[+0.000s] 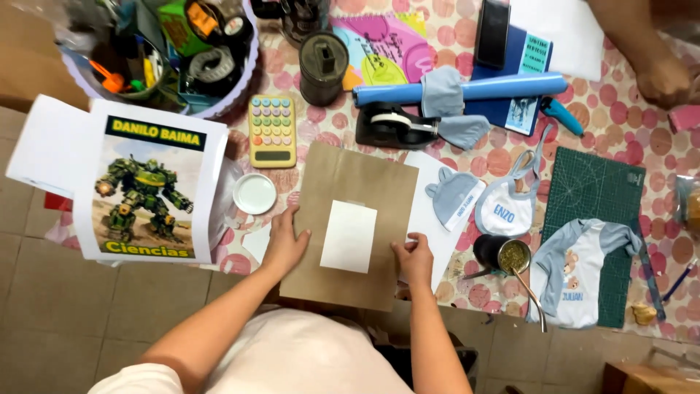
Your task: Cutting out printed labels and using a heat press machine to apply them to paper bags
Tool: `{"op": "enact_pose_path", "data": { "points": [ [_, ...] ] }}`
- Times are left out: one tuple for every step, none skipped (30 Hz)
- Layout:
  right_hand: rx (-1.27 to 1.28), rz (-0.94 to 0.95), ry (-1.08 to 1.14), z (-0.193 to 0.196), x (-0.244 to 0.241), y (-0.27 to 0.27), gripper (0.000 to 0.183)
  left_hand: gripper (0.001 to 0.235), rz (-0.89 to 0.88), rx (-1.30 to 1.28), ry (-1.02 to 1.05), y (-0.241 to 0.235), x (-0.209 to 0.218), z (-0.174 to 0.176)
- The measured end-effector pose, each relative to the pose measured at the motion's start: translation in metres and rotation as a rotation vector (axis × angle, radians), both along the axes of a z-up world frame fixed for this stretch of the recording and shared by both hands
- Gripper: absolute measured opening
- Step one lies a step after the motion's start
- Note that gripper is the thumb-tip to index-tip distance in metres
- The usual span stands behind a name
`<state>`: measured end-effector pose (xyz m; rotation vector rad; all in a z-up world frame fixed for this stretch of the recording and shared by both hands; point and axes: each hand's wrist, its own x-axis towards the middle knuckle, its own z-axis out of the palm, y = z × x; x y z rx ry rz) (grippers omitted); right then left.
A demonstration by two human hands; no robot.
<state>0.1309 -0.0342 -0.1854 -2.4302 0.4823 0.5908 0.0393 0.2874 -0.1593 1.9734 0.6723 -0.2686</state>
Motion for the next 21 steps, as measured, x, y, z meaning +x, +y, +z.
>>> {"op": "enact_pose_path", "data": {
  "points": [
    [-0.006, -0.025, -0.001, -0.009, -0.004, -0.007, 0.050, 0.069, 0.045, -0.036, -0.013, -0.001, 0.000, 0.001],
    [-0.003, -0.026, -0.006, -0.005, -0.006, -0.003, 0.050, 0.069, 0.044, -0.034, -0.018, 0.004, 0.002, -0.006],
    [-0.008, -0.023, -0.039, -0.001, -0.007, -0.003, 0.046, 0.066, 0.012, 0.010, -0.013, 0.004, 0.001, -0.014],
    [-0.012, -0.020, -0.072, 0.004, -0.007, -0.003, 0.043, 0.063, -0.021, 0.053, -0.007, 0.005, 0.001, -0.023],
    [-0.013, -0.008, -0.074, 0.013, -0.012, -0.001, 0.043, 0.063, -0.009, 0.052, -0.009, 0.003, -0.001, -0.028],
    [-0.038, 0.026, -0.080, 0.023, -0.015, 0.000, 0.045, 0.061, -0.053, 0.112, 0.011, 0.001, -0.004, -0.032],
    [-0.057, 0.064, -0.096, 0.031, -0.011, 0.005, 0.048, 0.060, -0.091, 0.178, 0.022, 0.003, 0.000, -0.036],
    [-0.051, 0.080, -0.109, 0.035, -0.014, 0.005, 0.048, 0.060, -0.073, 0.184, 0.012, -0.002, -0.001, -0.035],
    [-0.029, 0.077, -0.099, 0.039, -0.015, 0.006, 0.053, 0.061, -0.084, 0.215, 0.027, -0.006, -0.003, -0.033],
    [-0.007, 0.074, -0.089, 0.042, -0.016, 0.007, 0.059, 0.061, -0.094, 0.246, 0.042, -0.010, -0.006, -0.032],
    [-0.005, 0.106, -0.091, 0.033, -0.018, 0.002, 0.059, 0.061, -0.062, 0.246, 0.045, -0.016, -0.008, -0.024],
    [0.042, 0.167, -0.114, 0.024, -0.021, -0.002, 0.037, 0.061, -0.049, 0.230, 0.062, -0.021, -0.010, -0.016],
    [0.100, 0.233, -0.152, 0.012, -0.013, -0.001, 0.027, 0.061, -0.030, 0.224, 0.065, -0.020, -0.004, -0.009],
    [0.113, 0.268, -0.167, 0.028, -0.018, 0.002, 0.027, 0.061, 0.008, 0.235, 0.054, -0.030, -0.003, -0.016],
    [0.177, 0.276, -0.200, 0.044, -0.024, 0.007, 0.020, 0.064, 0.022, 0.258, -0.018, -0.037, -0.005, -0.022],
    [0.241, 0.283, -0.230, 0.059, -0.031, 0.011, 0.015, 0.067, 0.034, 0.285, -0.089, -0.043, -0.007, -0.029],
    [0.252, 0.347, -0.227, 0.071, -0.034, 0.010, 0.015, 0.067, 0.098, 0.291, -0.084, -0.047, -0.010, -0.022],
    [0.285, 0.438, -0.286, 0.082, -0.037, 0.009, 0.019, 0.068, 0.116, 0.233, -0.143, -0.050, -0.014, -0.015],
    [0.316, 0.515, -0.348, 0.093, -0.044, 0.007, 0.025, 0.069, 0.119, 0.175, -0.209, -0.054, -0.018, -0.008],
    [0.325, 0.564, -0.346, 0.105, -0.044, -0.002, 0.025, 0.069, 0.168, 0.181, -0.210, -0.059, -0.027, 0.014],
    [0.355, 0.635, -0.440, 0.114, -0.047, -0.003, 0.026, 0.076, 0.210, 0.062, -0.241, -0.057, -0.035, 0.036]
  ]
}}
